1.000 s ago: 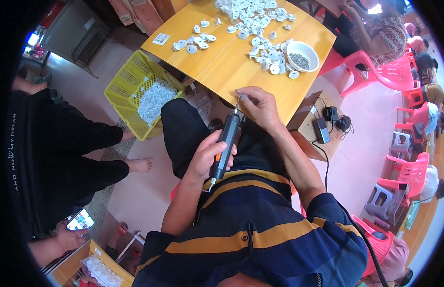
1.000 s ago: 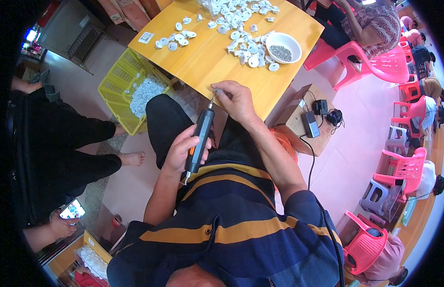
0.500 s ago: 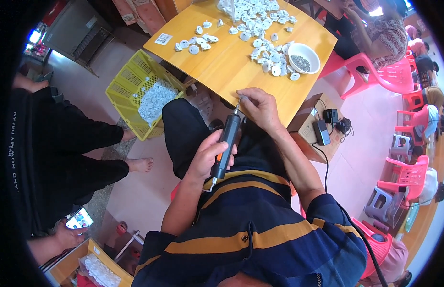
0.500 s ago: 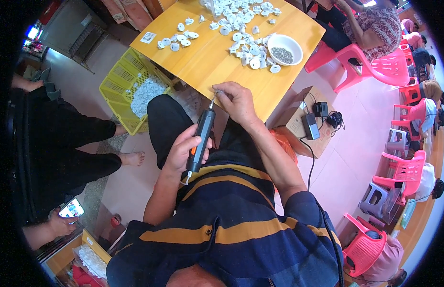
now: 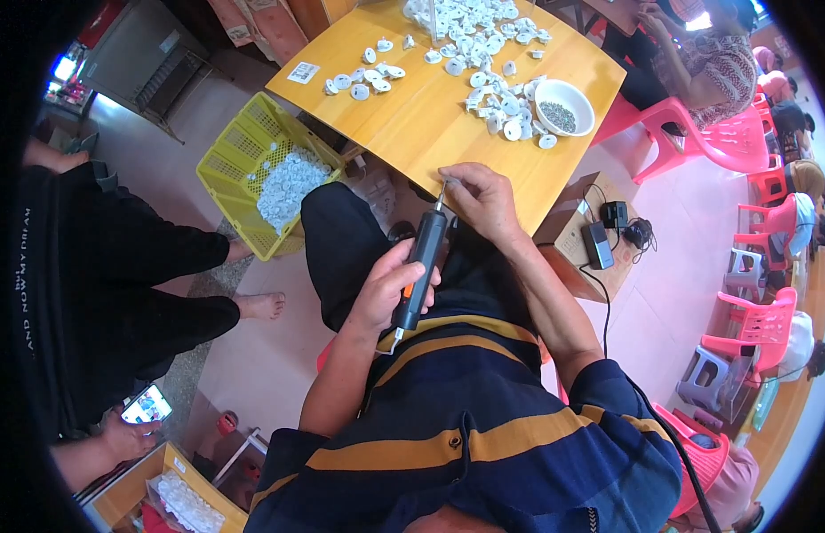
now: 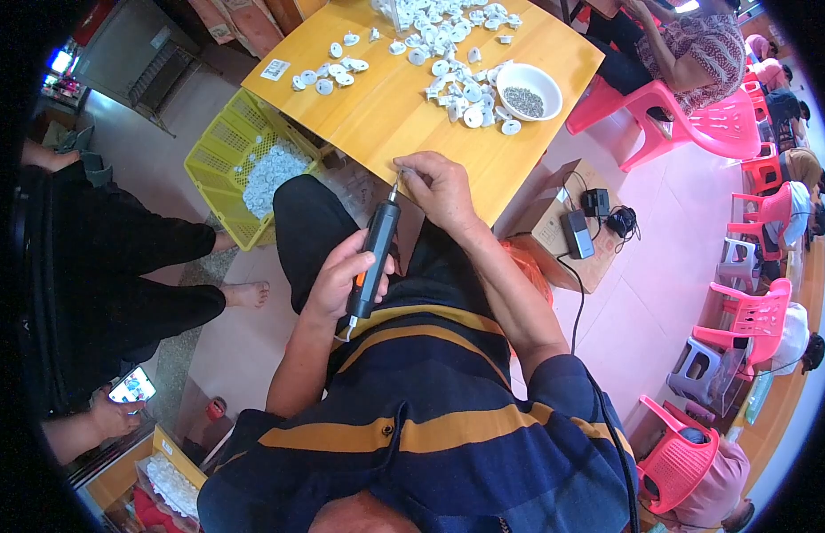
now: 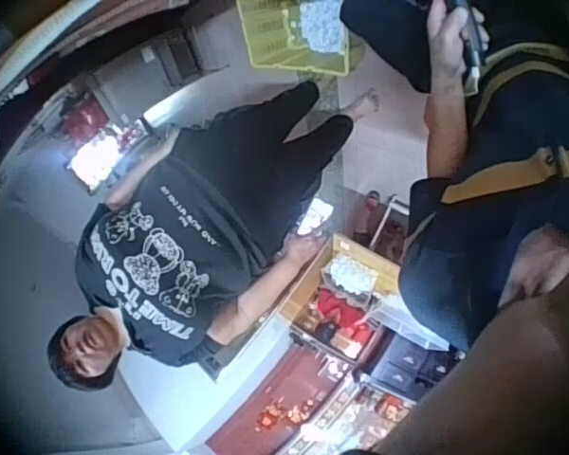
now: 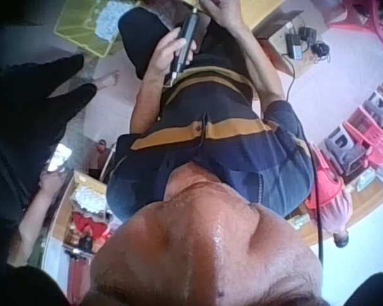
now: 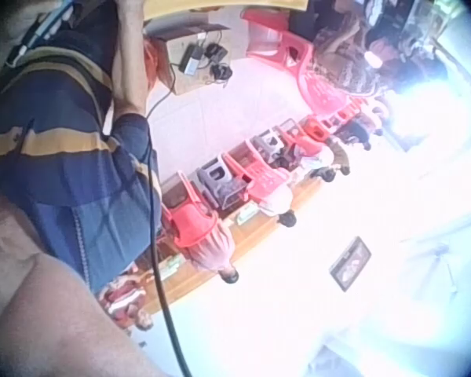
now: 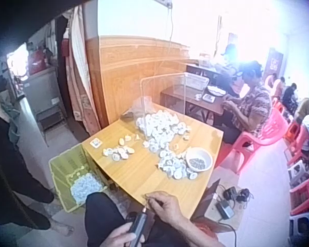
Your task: Assembling small white plastic components using an electric screwdriver.
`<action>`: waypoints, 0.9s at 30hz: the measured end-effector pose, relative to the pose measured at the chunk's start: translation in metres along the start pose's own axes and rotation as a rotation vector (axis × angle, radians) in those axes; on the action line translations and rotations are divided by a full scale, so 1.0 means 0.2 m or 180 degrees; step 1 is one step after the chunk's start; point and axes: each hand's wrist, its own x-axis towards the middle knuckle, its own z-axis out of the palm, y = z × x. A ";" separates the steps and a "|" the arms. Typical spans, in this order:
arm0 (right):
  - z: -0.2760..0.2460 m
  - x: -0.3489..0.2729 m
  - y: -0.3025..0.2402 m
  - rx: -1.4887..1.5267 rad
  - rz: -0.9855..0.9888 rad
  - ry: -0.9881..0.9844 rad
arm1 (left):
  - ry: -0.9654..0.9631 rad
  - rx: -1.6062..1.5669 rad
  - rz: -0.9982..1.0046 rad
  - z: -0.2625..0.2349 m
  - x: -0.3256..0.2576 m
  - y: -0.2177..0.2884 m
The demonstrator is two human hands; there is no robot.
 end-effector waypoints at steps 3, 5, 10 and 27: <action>0.00 0.00 0.00 0.0015 -0.0016 0.0015 | 0.0020 -0.0010 -0.0017 -0.01 0.00 0.00; 0.00 0.00 0.00 0.0021 -0.0036 0.0027 | 0.0017 -0.0014 0.0000 0.00 0.00 0.00; 0.01 0.00 0.02 0.0071 0.0080 0.0004 | 0.0038 -0.0006 -0.0054 0.02 0.00 0.02; 0.00 0.01 0.00 0.0103 0.0263 -0.0060 | 0.0005 -0.0077 -0.0079 0.01 0.00 0.02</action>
